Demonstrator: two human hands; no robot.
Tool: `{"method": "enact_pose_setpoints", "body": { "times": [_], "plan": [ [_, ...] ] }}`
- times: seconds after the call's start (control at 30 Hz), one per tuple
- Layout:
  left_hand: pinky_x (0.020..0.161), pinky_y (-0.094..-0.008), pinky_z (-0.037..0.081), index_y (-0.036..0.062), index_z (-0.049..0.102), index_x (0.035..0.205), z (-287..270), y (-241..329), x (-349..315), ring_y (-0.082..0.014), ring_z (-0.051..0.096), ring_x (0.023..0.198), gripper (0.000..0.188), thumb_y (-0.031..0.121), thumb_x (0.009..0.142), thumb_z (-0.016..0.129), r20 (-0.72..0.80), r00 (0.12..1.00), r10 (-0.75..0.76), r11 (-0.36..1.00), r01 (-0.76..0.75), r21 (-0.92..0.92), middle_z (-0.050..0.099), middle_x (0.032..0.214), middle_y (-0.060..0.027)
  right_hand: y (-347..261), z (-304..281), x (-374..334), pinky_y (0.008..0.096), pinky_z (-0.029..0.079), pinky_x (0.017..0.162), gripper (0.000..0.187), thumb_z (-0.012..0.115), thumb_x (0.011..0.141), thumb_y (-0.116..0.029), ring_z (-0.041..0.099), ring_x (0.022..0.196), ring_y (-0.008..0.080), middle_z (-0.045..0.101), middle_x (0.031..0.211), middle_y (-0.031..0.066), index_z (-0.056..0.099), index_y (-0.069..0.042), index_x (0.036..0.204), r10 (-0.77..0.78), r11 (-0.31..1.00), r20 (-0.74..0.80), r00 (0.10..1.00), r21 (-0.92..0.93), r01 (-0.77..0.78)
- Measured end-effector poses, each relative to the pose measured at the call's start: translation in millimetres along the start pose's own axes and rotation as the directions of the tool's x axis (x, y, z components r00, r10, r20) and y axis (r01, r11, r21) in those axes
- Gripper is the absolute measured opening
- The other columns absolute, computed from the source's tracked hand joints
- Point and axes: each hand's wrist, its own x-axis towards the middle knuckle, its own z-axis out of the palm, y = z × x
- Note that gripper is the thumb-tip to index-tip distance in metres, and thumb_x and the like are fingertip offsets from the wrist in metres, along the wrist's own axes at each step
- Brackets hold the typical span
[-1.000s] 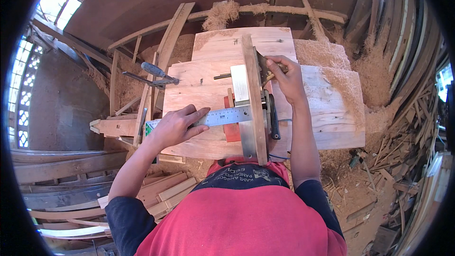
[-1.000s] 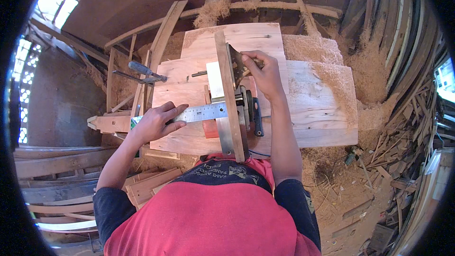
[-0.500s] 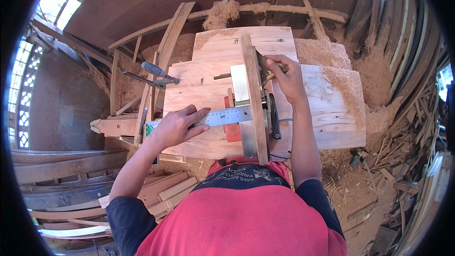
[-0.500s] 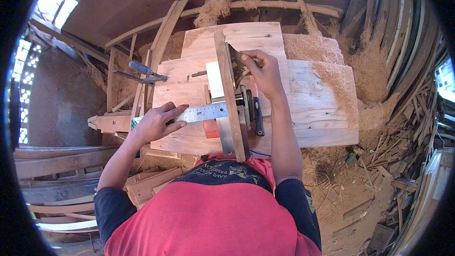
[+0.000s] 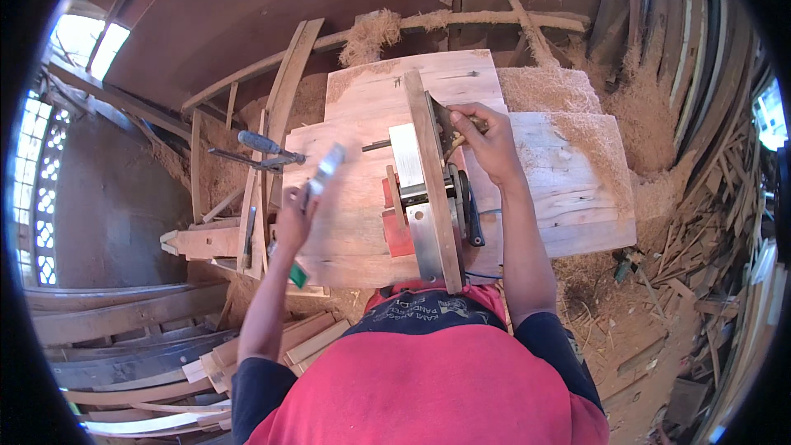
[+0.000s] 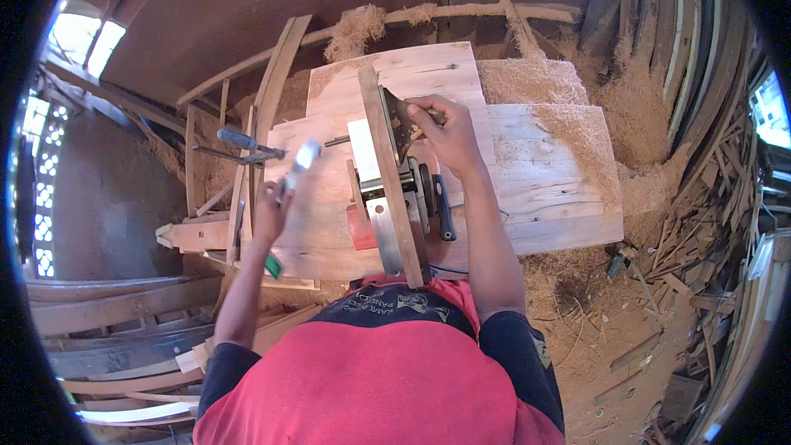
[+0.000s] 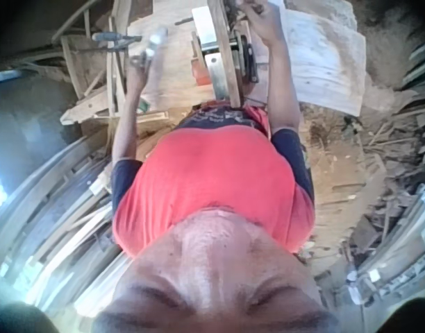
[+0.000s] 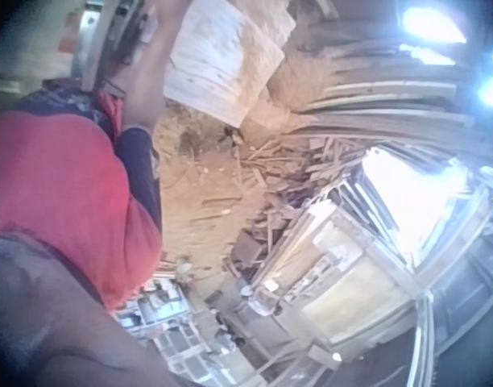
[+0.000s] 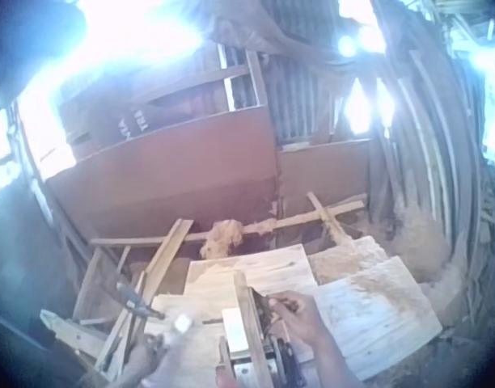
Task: The person marks a wooden board using a square, adjusts an electric planer with a hammer, and then uses the planer to smooth the surface of the board.
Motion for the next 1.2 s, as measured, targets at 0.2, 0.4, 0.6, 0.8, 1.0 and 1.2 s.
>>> {"method": "enact_pose_setpoints", "body": {
  "times": [0.2,0.4,0.6,0.8,1.0,1.2],
  "plan": [
    [0.093,-0.0447,0.047,0.0084,0.058,0.138,53,45,17,-0.0331,0.061,0.112,0.05,0.035,0.096,0.065,0.053,0.999,0.015,0.996,-0.019,0.087,0.057,0.122,-0.0162,0,-4,1,0.0232,0.051,0.073,0.021,0.07,0.097,-0.016,0.063,0.085,0.0073,0.073,0.095,0.0024,0.074,0.001,0.11,-0.068,0.991,-0.039,0.997,-0.115,0.063],
    [0.09,-0.0302,0.048,0.0067,0.057,0.14,0,167,79,-0.0196,0.062,0.108,0.051,0.035,0.099,0.064,-0.052,0.991,-0.125,0.423,0.006,-0.906,0.063,0.12,-0.0128,-1,-8,0,0.0268,0.052,0.083,0.035,0.068,0.098,-0.024,0.064,0.096,0.0106,0.071,0.104,0.0067,0.065,-0.002,0.125,-0.066,0.991,0.001,0.998,-0.114,0.065],
    [0.078,-0.0252,0.051,-0.0016,0.069,0.115,8,178,100,-0.0119,0.066,0.086,0.031,0.013,0.089,0.078,0.245,0.97,-0.003,0.128,0.243,-0.962,0.072,0.096,-0.0065,53,-29,-12,0.0413,0.058,0.08,0.066,0.048,0.104,-0.048,0.067,0.106,0.024,0.065,0.124,0.0151,0.031,-0.01,0.155,0.087,0.902,-0.165,0.983,0.431,-0.007],
    [0.083,-0.0299,0.053,-0.0053,0.069,0.112,4,167,101,-0.014,0.068,0.087,0.027,0.012,0.092,0.075,0.222,0.973,0.064,0.102,0.215,-0.971,0.074,0.099,-0.0082,91,-26,-48,0.0491,0.057,0.073,0.062,0.061,0.096,-0.035,0.069,0.092,0.0387,0.067,0.106,0.0273,0.044,-0.007,0.148,0.161,0.354,-0.1,0.982,-0.923,-0.152],
    [0.092,-0.0314,0.05,-0.0059,0.069,0.115,1,170,99,-0.0171,0.067,0.097,0.028,0.012,0.094,0.072,0.219,0.972,0.085,0.111,0.209,-0.972,0.073,0.107,-0.0094,77,-44,-49,0.0367,0.05,0.046,0.03,0.064,0.096,-0.027,0.063,0.05,0.0216,0.061,0.07,0.0091,0.061,0.003,0.103,0.433,0.897,-0.108,0.895,-0.047,-0.44],
    [0.094,-0.0322,0.05,-0.0062,0.069,0.116,3,164,100,-0.0175,0.067,0.1,0.028,0.012,0.094,0.072,0.239,0.965,0.106,0.109,0.228,-0.968,0.072,0.109,-0.0106,23,-60,-80,0.0277,0.041,0.037,0.019,0.056,0.1,-0.016,0.053,0.042,0.0105,0.055,0.065,0.003,0.059,0.001,0.091,0.188,0.977,-0.239,0.953,0.141,-0.158]
  ]
}}
